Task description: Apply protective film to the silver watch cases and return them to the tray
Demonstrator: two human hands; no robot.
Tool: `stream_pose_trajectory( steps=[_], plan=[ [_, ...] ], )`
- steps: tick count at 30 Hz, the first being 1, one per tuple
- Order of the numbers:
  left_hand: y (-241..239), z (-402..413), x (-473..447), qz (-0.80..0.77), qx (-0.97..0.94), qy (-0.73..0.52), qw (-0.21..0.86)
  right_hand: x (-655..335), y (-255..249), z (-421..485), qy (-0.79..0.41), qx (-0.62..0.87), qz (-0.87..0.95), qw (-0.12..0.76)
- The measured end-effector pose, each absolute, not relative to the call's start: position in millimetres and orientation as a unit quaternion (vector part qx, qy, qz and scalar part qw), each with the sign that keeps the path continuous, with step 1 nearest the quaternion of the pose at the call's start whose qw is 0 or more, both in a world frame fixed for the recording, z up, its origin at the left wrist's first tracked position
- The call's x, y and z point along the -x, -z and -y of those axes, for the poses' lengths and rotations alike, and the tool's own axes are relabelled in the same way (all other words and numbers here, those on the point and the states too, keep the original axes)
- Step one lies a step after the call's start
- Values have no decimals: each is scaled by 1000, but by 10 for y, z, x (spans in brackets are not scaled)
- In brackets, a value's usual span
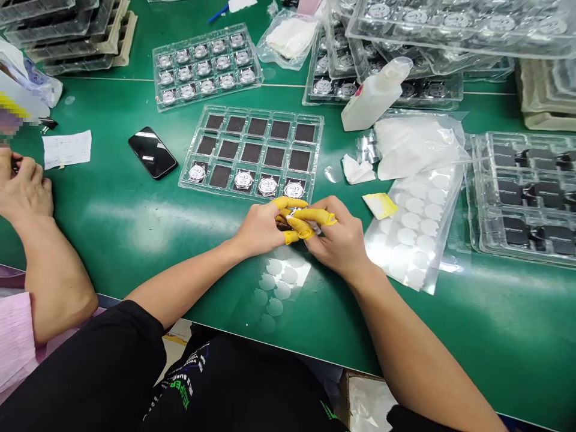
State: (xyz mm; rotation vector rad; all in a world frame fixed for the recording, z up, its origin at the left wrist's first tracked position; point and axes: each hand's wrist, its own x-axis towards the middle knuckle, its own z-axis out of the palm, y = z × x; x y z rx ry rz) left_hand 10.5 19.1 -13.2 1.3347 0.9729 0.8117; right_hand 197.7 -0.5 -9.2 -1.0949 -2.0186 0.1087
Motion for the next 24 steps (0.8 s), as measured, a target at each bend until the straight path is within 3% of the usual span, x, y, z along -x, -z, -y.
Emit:
stream_pose_trajectory(
  steps=[5,13,18,24],
  plan=[
    [109,-168,-119,-416,-570,-384,595,-2301,92,-82,57,570,737,359],
    [96,-119,-95,-383,-640,-405,528,-2313,-121,43,-163,516,782,309],
    [121,-145,-84,-380,-674,-412,481,-2269,-93,56,-169,533,765,318],
    [115,-146,-70,-365,-680,-392,500,-2306,-117,56,-168,492,808,276]
  ],
)
